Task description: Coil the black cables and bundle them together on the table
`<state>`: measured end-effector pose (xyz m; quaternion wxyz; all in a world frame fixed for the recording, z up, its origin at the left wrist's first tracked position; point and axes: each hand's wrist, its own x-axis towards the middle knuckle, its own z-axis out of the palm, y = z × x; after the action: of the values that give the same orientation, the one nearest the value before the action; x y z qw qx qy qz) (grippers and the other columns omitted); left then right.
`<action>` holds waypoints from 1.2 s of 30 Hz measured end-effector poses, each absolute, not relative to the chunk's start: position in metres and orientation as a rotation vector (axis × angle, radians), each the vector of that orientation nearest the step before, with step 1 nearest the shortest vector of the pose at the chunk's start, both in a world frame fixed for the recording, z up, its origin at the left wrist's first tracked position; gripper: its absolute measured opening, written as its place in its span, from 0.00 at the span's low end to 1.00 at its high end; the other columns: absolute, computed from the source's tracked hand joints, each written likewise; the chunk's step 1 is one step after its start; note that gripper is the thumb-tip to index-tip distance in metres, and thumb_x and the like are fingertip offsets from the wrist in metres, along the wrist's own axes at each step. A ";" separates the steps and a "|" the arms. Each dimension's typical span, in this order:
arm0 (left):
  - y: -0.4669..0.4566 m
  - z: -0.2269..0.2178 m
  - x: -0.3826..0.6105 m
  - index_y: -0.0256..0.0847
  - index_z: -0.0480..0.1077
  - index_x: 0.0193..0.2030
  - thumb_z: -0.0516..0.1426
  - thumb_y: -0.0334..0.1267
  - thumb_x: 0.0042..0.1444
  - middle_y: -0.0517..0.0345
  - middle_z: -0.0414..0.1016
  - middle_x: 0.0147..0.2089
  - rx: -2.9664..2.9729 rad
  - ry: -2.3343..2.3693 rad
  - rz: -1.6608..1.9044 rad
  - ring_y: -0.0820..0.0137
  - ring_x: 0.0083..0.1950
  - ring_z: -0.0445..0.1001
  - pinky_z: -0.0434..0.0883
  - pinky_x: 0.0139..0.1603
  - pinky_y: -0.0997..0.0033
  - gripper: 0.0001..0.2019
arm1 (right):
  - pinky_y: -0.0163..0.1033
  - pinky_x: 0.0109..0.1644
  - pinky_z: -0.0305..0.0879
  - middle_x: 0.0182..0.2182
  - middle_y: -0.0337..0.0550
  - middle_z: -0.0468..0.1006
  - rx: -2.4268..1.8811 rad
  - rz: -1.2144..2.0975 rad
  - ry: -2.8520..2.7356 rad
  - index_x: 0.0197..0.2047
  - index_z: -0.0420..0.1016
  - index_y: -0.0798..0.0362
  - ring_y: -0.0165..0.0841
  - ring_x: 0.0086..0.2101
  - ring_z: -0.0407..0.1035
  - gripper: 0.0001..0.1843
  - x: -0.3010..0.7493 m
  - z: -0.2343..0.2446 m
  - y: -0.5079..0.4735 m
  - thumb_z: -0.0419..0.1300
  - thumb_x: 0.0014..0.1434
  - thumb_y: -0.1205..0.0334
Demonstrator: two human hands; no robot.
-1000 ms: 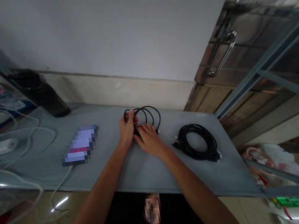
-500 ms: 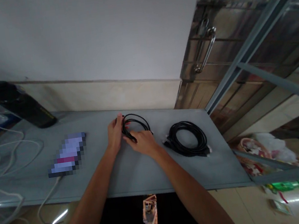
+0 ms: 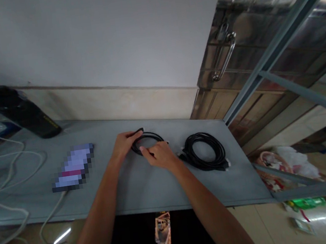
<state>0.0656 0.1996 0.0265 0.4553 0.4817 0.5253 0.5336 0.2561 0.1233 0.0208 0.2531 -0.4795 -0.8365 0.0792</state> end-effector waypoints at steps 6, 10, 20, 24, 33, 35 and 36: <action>0.200 0.034 0.059 0.45 0.86 0.29 0.78 0.29 0.39 0.52 0.86 0.33 1.402 1.346 1.181 0.57 0.36 0.80 0.70 0.34 0.67 0.11 | 0.40 0.35 0.56 0.28 0.45 0.86 -1.287 0.170 -2.344 0.34 0.91 0.47 0.37 0.31 0.79 0.30 0.256 0.021 0.119 0.58 0.83 0.46; 0.198 0.035 0.061 0.45 0.87 0.31 0.77 0.27 0.40 0.50 0.88 0.38 1.418 1.316 1.227 0.54 0.42 0.84 0.78 0.43 0.62 0.12 | 0.39 0.36 0.59 0.30 0.44 0.86 -1.308 0.165 -2.316 0.35 0.89 0.47 0.38 0.32 0.78 0.27 0.252 0.020 0.120 0.59 0.82 0.44; 0.194 0.030 0.067 0.47 0.87 0.34 0.74 0.32 0.48 0.52 0.88 0.37 1.535 1.344 1.329 0.58 0.39 0.83 0.79 0.47 0.62 0.07 | 0.42 0.56 0.68 0.36 0.43 0.84 -1.218 0.179 -2.091 0.41 0.81 0.49 0.38 0.42 0.79 0.12 0.259 0.015 0.133 0.62 0.80 0.57; 0.194 0.030 0.066 0.46 0.85 0.31 0.74 0.41 0.56 0.52 0.85 0.34 1.553 1.387 1.450 0.59 0.37 0.78 0.74 0.41 0.66 0.06 | 0.43 0.57 0.69 0.38 0.44 0.85 -1.202 0.158 -1.985 0.45 0.80 0.50 0.37 0.42 0.79 0.10 0.261 0.022 0.131 0.60 0.80 0.61; 0.196 0.032 0.056 0.44 0.83 0.42 0.65 0.44 0.70 0.50 0.84 0.41 1.320 1.448 1.788 0.61 0.42 0.79 0.70 0.42 0.69 0.09 | 0.48 0.56 0.72 0.41 0.44 0.84 -1.248 -0.152 -1.704 0.51 0.79 0.48 0.40 0.43 0.79 0.12 0.364 0.054 0.071 0.60 0.82 0.51; 0.199 0.032 0.057 0.43 0.82 0.42 0.65 0.46 0.70 0.52 0.84 0.40 1.258 1.410 1.811 0.63 0.40 0.79 0.72 0.44 0.69 0.10 | 0.51 0.60 0.71 0.45 0.46 0.85 -1.358 -0.236 -1.782 0.56 0.79 0.49 0.44 0.48 0.79 0.16 0.399 0.043 0.050 0.64 0.80 0.46; 0.201 0.031 0.058 0.43 0.82 0.42 0.65 0.47 0.69 0.53 0.83 0.39 1.217 1.386 1.816 0.64 0.39 0.79 0.73 0.43 0.69 0.11 | 0.53 0.62 0.71 0.49 0.49 0.86 -1.416 -0.285 -1.820 0.60 0.79 0.50 0.46 0.52 0.79 0.20 0.413 0.035 0.039 0.65 0.79 0.42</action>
<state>0.0578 0.2007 0.0313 0.2731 0.4524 0.5150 0.6749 0.4130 0.0390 0.0354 0.3977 -0.5593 -0.7186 -0.1125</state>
